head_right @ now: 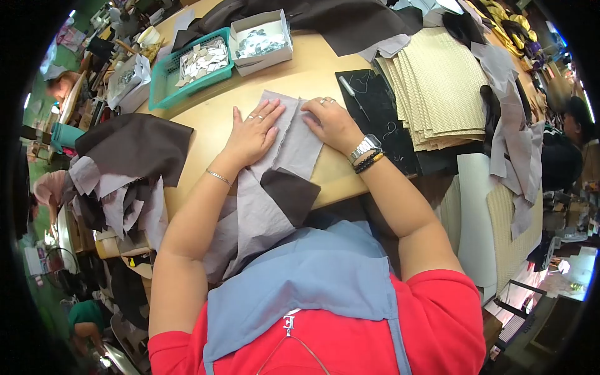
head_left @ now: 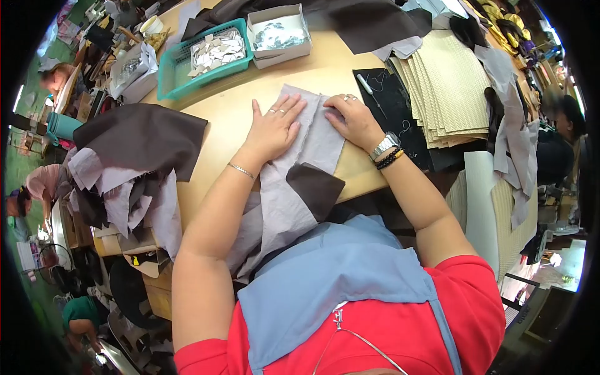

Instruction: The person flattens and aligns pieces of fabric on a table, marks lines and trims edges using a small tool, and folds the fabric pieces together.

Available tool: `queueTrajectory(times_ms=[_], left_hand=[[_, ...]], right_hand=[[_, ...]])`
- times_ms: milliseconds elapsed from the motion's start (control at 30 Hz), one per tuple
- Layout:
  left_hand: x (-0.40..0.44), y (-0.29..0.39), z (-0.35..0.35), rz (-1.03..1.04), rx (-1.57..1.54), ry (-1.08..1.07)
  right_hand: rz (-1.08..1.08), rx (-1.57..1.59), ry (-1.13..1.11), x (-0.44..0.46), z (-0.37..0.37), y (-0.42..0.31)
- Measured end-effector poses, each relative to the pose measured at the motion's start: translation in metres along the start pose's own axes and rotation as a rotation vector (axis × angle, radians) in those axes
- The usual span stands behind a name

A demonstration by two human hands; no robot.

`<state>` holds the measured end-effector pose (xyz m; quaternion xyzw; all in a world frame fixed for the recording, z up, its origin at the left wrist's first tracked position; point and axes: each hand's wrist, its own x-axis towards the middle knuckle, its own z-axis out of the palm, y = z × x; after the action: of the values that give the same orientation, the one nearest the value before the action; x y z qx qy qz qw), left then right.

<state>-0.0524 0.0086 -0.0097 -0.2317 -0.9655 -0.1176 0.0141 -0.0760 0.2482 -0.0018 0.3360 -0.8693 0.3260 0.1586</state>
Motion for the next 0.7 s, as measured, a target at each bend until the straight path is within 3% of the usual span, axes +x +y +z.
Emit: queueTrajectory(times_ms=[333,700], left_hand=[[0.0015,0.0019,-0.0015,0.131,0.052,0.037],[0.0006,0.0007,-0.0002,0.128,0.037,0.043]], right_hand=[[-0.071,0.043,0.004,0.0005,0.0019,0.0013],[-0.061,0.011,0.026,0.0012,0.0024,-0.0015]])
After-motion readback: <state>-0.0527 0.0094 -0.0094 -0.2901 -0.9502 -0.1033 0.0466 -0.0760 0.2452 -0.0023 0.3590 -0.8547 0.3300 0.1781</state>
